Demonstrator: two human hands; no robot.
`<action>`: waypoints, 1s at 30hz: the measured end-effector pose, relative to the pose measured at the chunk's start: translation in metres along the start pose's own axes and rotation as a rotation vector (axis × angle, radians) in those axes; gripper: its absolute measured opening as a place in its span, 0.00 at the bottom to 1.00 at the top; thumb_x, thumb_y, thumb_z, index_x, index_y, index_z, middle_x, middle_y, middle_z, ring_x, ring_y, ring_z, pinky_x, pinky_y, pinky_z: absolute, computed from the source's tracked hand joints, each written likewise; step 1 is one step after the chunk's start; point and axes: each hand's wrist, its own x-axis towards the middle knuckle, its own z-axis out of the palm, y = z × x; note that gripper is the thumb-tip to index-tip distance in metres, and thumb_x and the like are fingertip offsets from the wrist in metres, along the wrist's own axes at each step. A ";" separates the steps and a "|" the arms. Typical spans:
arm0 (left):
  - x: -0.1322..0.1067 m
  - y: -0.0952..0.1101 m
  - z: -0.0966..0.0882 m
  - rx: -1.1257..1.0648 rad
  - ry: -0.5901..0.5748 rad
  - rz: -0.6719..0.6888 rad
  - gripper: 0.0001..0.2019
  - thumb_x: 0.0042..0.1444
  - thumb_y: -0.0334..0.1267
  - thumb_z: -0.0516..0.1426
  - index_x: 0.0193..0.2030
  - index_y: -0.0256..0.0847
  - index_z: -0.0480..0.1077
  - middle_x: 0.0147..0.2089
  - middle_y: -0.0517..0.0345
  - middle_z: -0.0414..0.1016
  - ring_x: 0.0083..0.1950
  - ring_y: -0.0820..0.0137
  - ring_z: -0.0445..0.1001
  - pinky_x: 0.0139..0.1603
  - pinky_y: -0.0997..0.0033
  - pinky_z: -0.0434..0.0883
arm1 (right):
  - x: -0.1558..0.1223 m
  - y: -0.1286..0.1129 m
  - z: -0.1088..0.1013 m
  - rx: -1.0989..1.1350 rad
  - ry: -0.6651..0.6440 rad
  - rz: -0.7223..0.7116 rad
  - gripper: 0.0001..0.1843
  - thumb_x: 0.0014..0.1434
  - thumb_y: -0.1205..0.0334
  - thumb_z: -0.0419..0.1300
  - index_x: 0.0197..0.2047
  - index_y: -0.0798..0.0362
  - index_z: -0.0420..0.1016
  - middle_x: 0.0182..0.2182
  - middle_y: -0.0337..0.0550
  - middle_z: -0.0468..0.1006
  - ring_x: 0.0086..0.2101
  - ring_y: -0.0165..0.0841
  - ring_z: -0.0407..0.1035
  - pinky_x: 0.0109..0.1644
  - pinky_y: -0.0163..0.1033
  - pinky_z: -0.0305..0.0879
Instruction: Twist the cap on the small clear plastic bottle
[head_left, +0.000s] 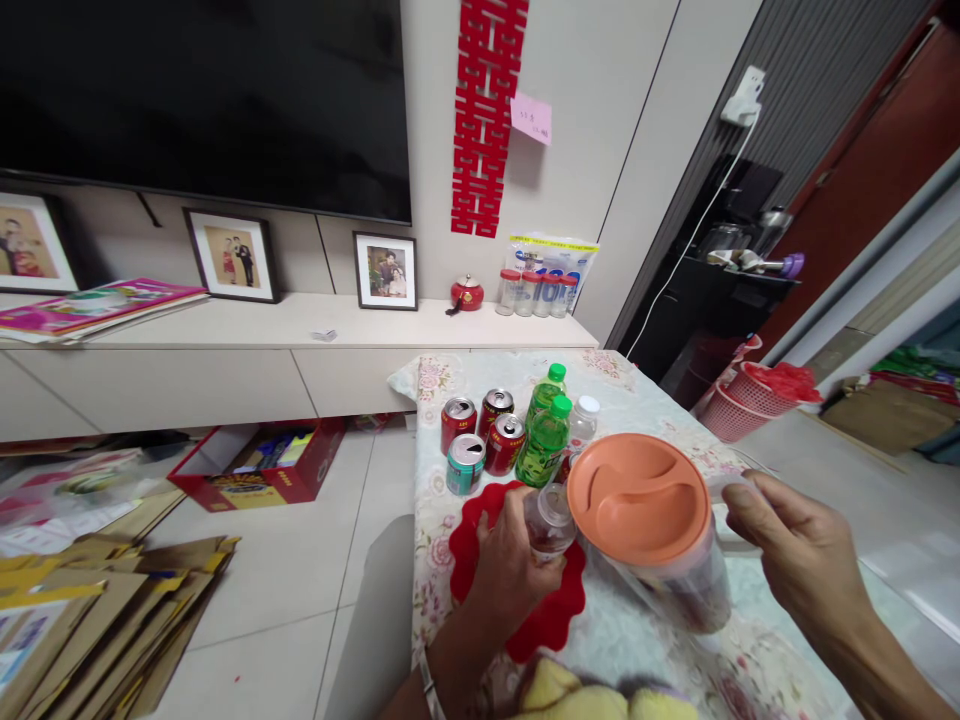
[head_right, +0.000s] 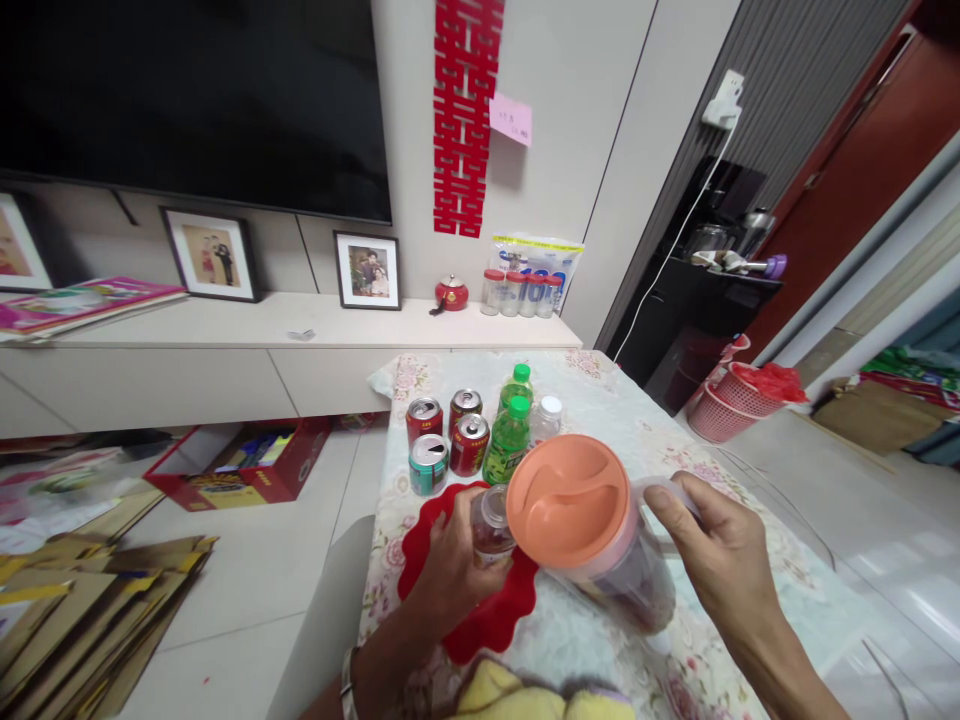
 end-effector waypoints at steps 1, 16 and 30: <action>0.000 0.000 0.000 0.001 -0.006 -0.004 0.35 0.54 0.38 0.68 0.71 0.46 0.75 0.67 0.42 0.96 0.71 0.36 0.94 0.84 0.22 0.80 | 0.000 0.001 0.000 0.001 -0.005 -0.002 0.50 0.46 0.07 0.78 0.22 0.47 0.67 0.28 0.39 0.62 0.31 0.35 0.59 0.37 0.44 0.60; 0.001 -0.004 0.004 -0.050 0.044 0.018 0.35 0.51 0.37 0.69 0.69 0.46 0.77 0.64 0.40 0.97 0.68 0.33 0.95 0.83 0.18 0.80 | 0.008 0.031 -0.010 0.001 -0.076 -0.040 0.46 0.57 0.12 0.79 0.26 0.48 0.73 0.31 0.40 0.68 0.33 0.36 0.63 0.38 0.43 0.64; 0.000 -0.006 0.008 -0.002 0.095 0.026 0.35 0.49 0.36 0.71 0.67 0.52 0.76 0.64 0.50 0.97 0.67 0.38 0.96 0.81 0.24 0.84 | 0.007 0.025 -0.007 0.005 -0.041 -0.039 0.47 0.55 0.12 0.78 0.23 0.47 0.68 0.28 0.39 0.64 0.32 0.35 0.60 0.36 0.43 0.61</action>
